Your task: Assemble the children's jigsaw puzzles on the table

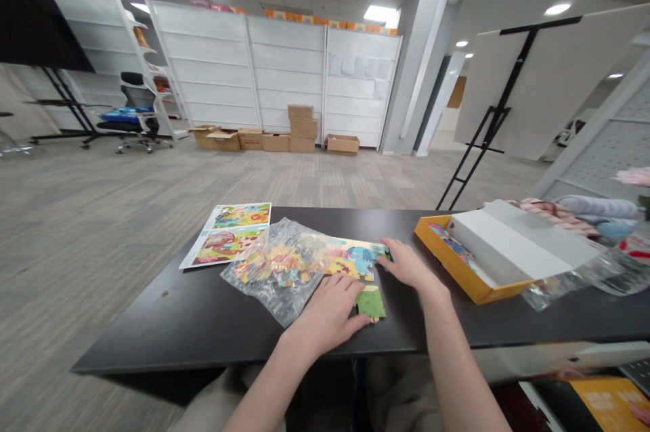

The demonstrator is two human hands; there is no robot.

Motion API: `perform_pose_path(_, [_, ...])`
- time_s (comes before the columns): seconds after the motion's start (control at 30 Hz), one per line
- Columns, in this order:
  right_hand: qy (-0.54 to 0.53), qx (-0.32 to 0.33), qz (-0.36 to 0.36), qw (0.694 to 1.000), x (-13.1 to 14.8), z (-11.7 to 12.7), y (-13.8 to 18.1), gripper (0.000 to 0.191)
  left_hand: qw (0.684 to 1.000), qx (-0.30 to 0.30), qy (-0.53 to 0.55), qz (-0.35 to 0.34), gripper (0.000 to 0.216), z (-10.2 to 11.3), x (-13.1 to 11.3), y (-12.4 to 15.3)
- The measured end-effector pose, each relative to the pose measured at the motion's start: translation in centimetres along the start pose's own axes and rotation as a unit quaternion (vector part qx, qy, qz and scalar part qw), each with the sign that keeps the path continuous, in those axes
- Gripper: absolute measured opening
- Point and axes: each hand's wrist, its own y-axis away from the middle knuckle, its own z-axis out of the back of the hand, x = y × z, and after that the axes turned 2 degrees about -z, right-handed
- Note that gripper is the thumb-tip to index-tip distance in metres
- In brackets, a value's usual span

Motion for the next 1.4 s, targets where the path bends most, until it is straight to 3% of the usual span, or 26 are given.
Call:
perform_pose_path(0.13, [0.027,0.042,-0.017,0.999,-0.5,0.1,0.4,0.043,1.0,0.011,0.003,0.002,0.046,0.3,-0.1,0.1])
perform_pose_path(0.3, [-0.043,0.013,-0.056,0.997,-0.6,0.7,0.9,0.048,1.0,0.013,0.004,0.004,0.048,0.3,0.0,0.2])
perform_pose_path(0.47, [-0.152,-0.027,-0.085,0.984,-1.1,0.5,0.6,0.027,1.0,0.013,-0.001,0.002,0.049,0.2,0.2,0.2])
perform_pose_path(0.6, [-0.24,-0.031,-0.093,0.966,-1.0,0.3,0.3,0.021,1.0,0.01,-0.005,0.001,0.048,0.1,0.2,0.2])
perform_pose_path(0.73, [-0.321,-0.011,-0.171,0.931,-0.5,0.2,0.3,0.014,1.0,0.01,-0.011,0.001,0.048,0.1,0.1,0.3])
perform_pose_path(0.83, [-0.345,0.003,-0.234,0.909,-0.2,0.1,0.2,0.009,1.0,0.011,-0.017,-0.002,0.05,0.1,0.1,0.2])
perform_pose_path(0.97, [-0.361,0.0,-0.256,0.896,0.0,0.2,0.2,0.011,1.0,0.014,-0.02,0.0,0.048,0.2,0.0,0.1])
perform_pose_path(1.07, [-0.393,-0.006,-0.238,0.888,0.3,1.0,0.6,0.019,1.0,0.021,-0.014,0.012,0.05,0.3,-0.2,0.1])
perform_pose_path(1.13, [-0.423,0.009,-0.189,0.886,0.7,1.9,1.3,0.028,0.999,0.024,-0.008,0.03,0.06,0.3,-0.3,0.1])
perform_pose_path(1.27, [-0.432,0.105,-0.113,0.889,2.3,3.2,3.1,0.036,0.997,0.015,0.012,0.069,0.089,0.1,-0.3,-0.1])
perform_pose_path(1.4, [-0.41,0.205,-0.09,0.884,4.3,2.4,4.0,0.039,0.997,0.014,0.025,0.072,0.095,0.1,-0.1,-0.2])
